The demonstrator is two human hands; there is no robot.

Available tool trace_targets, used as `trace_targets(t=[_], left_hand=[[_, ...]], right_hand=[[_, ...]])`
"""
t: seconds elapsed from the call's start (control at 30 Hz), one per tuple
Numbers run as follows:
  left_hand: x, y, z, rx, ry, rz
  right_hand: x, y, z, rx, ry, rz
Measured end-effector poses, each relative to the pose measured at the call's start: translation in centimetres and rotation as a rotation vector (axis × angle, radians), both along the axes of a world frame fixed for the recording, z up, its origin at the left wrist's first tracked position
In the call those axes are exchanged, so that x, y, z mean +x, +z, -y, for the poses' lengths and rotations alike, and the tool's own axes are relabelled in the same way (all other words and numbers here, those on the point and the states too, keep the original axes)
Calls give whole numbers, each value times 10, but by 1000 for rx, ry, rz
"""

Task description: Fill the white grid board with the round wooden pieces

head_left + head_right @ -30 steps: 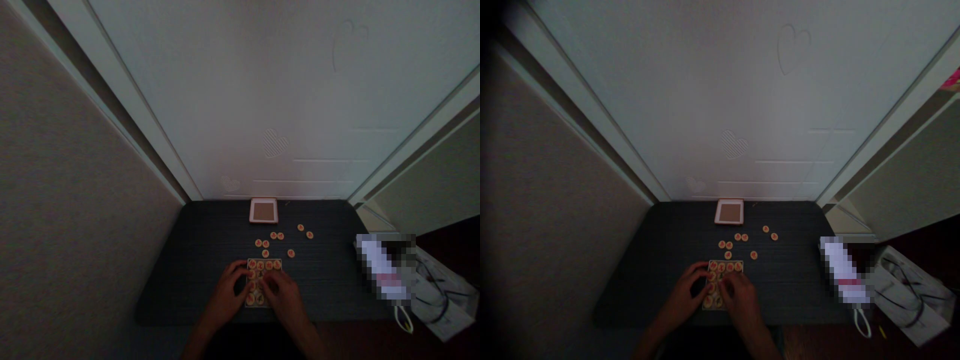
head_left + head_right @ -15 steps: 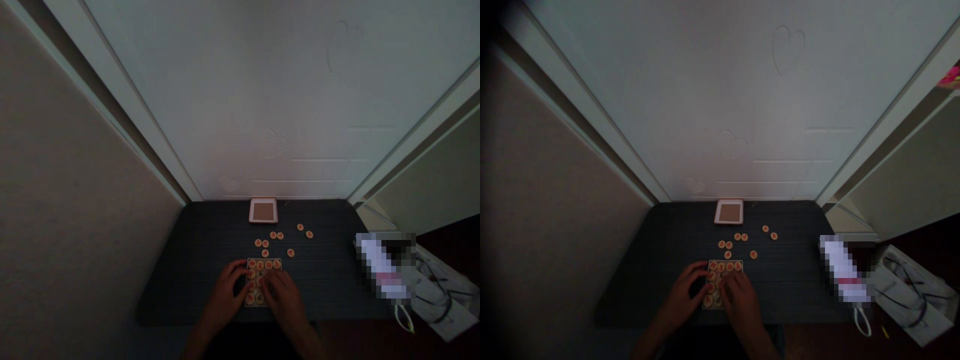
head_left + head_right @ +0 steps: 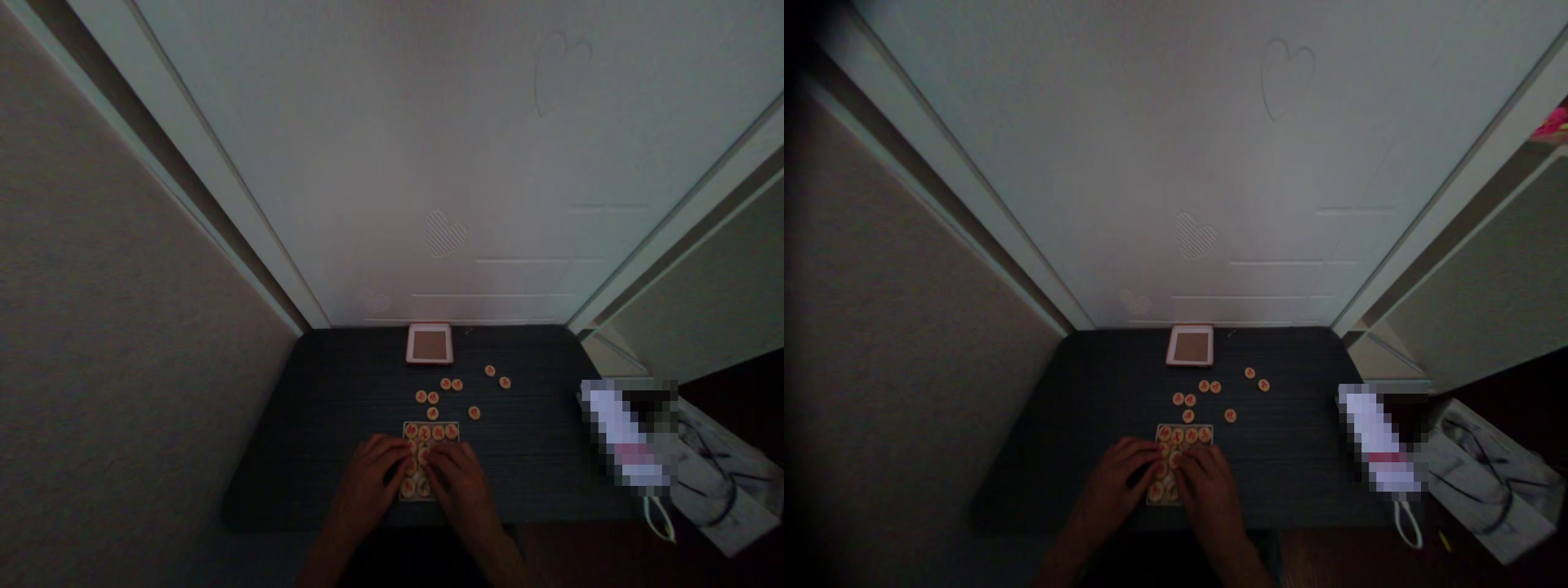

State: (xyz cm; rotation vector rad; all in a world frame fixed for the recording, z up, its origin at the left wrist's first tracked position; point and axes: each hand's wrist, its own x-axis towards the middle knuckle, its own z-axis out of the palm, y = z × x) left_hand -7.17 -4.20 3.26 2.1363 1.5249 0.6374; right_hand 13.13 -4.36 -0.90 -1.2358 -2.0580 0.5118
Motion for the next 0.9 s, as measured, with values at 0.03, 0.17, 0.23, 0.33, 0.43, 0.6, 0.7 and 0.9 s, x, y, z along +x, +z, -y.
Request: trace_targets(t=[0.03, 0.17, 0.23, 0.33, 0.43, 0.6, 0.7, 0.9], left_hand=[[0, 0, 0, -1, -2, -6], [-2, -2, -1, -15, -17, -16], [-2, -2, -1, -15, -18, -10], [-2, -3, -1, -5, -14, 3], [-1, -5, -2, -1, -14, 15], [-4, -6, -5, 13, -3, 39], [-9, -6, -7, 21, 2, 42], [-15, -10, -11, -3, -17, -2]], right_hand=[[0, 0, 0, 4, -7, 1], [0, 0, -3, 17, -18, -12], [0, 2, -4, 16, -14, -22], [-1, 4, -6, 13, -19, -13], [-2, 2, -7, 8, -24, 9], [-4, -3, -9, 30, -34, 18], [-3, -4, -9, 45, -42, 24], [-3, -5, -9, 46, -51, 10]])
